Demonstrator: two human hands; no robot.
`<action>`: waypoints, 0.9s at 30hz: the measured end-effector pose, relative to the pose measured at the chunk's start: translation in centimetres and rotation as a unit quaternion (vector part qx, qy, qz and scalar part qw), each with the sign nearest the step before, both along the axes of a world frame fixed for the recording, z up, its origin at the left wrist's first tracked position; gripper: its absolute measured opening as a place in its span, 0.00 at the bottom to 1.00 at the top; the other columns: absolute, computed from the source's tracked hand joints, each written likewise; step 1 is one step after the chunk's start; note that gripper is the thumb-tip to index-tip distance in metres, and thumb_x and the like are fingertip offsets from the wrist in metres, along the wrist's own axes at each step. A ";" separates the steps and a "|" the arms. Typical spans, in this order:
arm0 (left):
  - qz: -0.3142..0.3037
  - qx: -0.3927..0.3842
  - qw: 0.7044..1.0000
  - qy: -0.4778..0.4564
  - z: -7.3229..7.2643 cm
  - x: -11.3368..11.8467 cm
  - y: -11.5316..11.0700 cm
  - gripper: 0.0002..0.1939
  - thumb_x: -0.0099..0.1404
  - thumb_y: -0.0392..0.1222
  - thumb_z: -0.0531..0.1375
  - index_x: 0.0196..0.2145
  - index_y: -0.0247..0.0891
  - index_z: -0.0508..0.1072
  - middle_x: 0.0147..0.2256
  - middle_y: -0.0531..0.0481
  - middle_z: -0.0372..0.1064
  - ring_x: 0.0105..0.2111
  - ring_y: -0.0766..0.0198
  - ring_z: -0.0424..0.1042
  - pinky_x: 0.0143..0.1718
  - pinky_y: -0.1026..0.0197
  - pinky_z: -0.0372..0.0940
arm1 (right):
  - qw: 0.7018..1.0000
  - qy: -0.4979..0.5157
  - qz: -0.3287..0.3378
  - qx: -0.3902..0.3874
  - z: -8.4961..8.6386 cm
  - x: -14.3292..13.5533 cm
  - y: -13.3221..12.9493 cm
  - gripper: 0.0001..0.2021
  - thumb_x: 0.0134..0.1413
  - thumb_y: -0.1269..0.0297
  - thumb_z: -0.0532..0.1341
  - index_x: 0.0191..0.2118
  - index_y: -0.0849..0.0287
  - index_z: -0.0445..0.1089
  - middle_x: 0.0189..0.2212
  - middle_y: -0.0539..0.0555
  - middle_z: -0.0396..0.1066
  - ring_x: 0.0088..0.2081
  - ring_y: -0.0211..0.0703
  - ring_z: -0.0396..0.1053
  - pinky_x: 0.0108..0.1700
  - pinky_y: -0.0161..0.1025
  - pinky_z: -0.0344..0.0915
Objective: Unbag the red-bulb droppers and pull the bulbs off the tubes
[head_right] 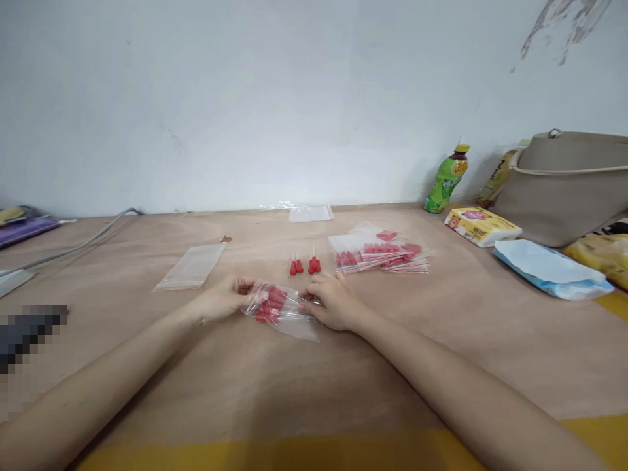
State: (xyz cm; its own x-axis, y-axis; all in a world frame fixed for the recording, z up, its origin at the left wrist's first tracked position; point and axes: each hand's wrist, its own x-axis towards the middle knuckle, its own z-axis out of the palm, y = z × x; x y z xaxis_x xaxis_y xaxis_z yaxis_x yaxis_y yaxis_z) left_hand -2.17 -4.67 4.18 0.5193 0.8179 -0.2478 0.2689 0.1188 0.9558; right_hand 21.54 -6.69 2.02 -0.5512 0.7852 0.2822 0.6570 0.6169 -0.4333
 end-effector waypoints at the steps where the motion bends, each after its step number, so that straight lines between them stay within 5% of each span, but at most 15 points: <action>1: -0.001 0.000 1.000 -0.002 0.0 0.1 -0.1 0.20 0.49 0.50 0.66 0.35 0.32 0.72 0.31 0.47 0.73 0.33 0.63 0.72 0.39 0.59 0.66 | 1.000 0.002 0.004 0.003 -0.1 0.0 0.0 0.08 0.53 0.61 0.59 0.37 0.57 0.70 0.34 0.53 0.69 0.41 0.43 0.62 0.41 0.42 0.50; 12: -0.016 0.183 0.979 0.087 -0.2 0.4 -0.6 0.13 0.57 0.46 0.59 0.34 0.32 0.66 0.26 0.52 0.66 0.25 0.68 0.66 0.28 0.65 0.62 | 1.000 0.013 -0.005 0.000 -0.4 -0.1 0.1 0.08 0.53 0.59 0.59 0.37 0.55 0.70 0.34 0.51 0.68 0.41 0.43 0.62 0.42 0.43 0.49; 18: -0.040 0.295 0.946 0.128 -0.2 0.4 -0.9 0.09 0.63 0.42 0.52 0.35 0.34 0.67 0.32 0.49 0.67 0.31 0.65 0.67 0.33 0.62 0.63 | 1.000 0.029 -0.009 -0.001 -0.6 0.0 0.2 0.08 0.52 0.59 0.59 0.35 0.56 0.71 0.34 0.52 0.69 0.41 0.43 0.62 0.43 0.43 0.49; 27: -0.110 0.277 0.947 0.116 -0.3 0.5 -0.8 0.10 0.63 0.42 0.52 0.36 0.33 0.66 0.34 0.48 0.67 0.34 0.63 0.67 0.36 0.61 0.64 | 0.999 0.049 -0.007 0.000 -0.9 0.0 0.5 0.09 0.51 0.58 0.60 0.34 0.57 0.71 0.32 0.53 0.68 0.39 0.43 0.62 0.42 0.42 0.52</action>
State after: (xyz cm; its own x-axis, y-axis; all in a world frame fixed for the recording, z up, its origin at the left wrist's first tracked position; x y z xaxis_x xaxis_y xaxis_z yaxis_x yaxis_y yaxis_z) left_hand -1.64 -5.44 3.85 0.6764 0.7341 0.0597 0.4394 -0.4672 0.7672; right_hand 21.52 -6.21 1.11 -0.5093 0.7928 0.3349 0.6206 0.6079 -0.4952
